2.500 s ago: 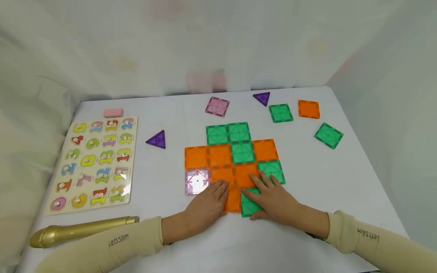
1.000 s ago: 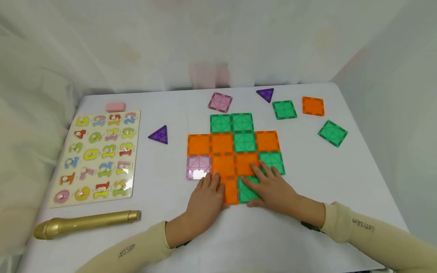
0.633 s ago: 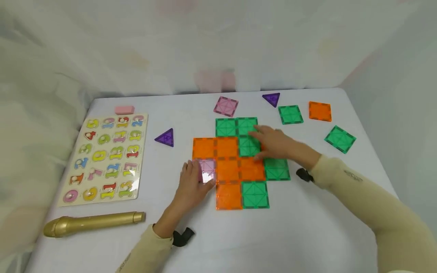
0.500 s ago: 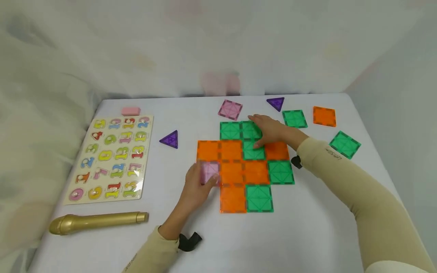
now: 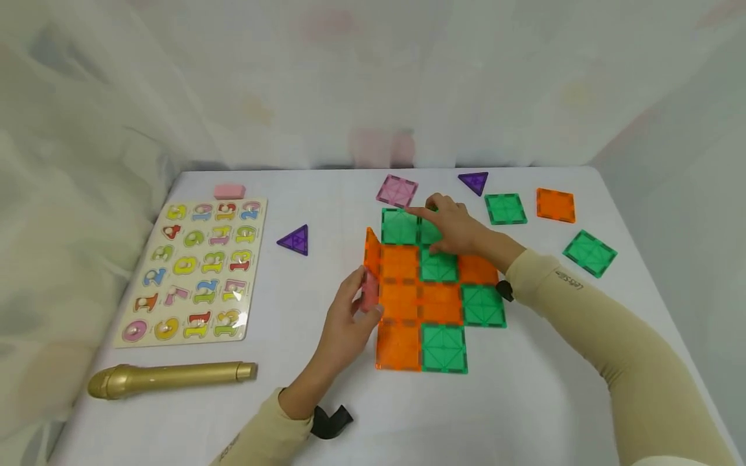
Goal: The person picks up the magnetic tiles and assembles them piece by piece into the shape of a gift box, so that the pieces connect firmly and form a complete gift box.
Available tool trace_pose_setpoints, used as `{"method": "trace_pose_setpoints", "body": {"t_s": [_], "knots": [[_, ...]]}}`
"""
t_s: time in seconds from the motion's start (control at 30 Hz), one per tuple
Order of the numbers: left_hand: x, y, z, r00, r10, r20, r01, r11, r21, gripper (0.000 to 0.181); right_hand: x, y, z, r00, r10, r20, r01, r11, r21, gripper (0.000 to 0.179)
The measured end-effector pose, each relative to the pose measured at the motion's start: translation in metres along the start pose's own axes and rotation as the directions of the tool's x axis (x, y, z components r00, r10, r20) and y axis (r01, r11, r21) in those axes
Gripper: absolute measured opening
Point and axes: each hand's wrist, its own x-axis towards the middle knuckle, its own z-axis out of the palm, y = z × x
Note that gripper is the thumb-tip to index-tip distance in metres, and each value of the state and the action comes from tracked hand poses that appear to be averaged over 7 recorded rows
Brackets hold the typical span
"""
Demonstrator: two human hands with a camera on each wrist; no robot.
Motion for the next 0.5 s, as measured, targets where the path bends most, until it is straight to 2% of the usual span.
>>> {"method": "trace_pose_setpoints", "body": {"t_s": [0.1, 0.2, 0.27, 0.33, 0.4, 0.43, 0.5], "knots": [[0.0, -0.001, 0.006, 0.999, 0.024, 0.036, -0.025, 0.999, 0.033, 0.073, -0.012, -0.008, -0.006, 0.997, -0.052, -0.057, 0.05, 0.998, -0.042, 0.08], [0.002, -0.002, 0.009, 0.999, -0.007, 0.042, 0.005, 0.998, 0.061, 0.075, -0.025, -0.018, -0.013, 0.992, -0.092, -0.091, 0.086, 0.994, -0.065, 0.074], [0.004, -0.004, 0.009, 0.999, -0.035, 0.035, 0.033, 0.997, 0.065, 0.077, -0.033, -0.024, -0.017, 0.99, -0.092, -0.109, 0.083, 0.992, -0.09, 0.073], [0.007, -0.006, 0.009, 0.997, -0.064, 0.04, 0.061, 0.996, 0.058, 0.079, -0.043, -0.028, -0.021, 0.989, -0.053, -0.135, 0.039, 0.993, -0.111, 0.072], [0.01, -0.008, 0.009, 0.994, -0.092, 0.057, 0.09, 0.995, 0.049, 0.08, -0.056, -0.028, -0.025, 0.984, 0.025, -0.175, -0.046, 0.992, -0.115, 0.07], [0.011, -0.009, 0.009, 0.992, -0.109, 0.068, 0.106, 0.993, 0.046, 0.081, -0.064, -0.026, -0.027, 0.977, 0.081, -0.198, -0.104, 0.989, -0.107, 0.069], [0.013, -0.012, 0.009, 0.984, -0.151, 0.093, 0.149, 0.988, 0.032, 0.084, -0.08, -0.02, -0.028, 0.949, 0.227, -0.218, -0.242, 0.969, -0.045, 0.068]]}}
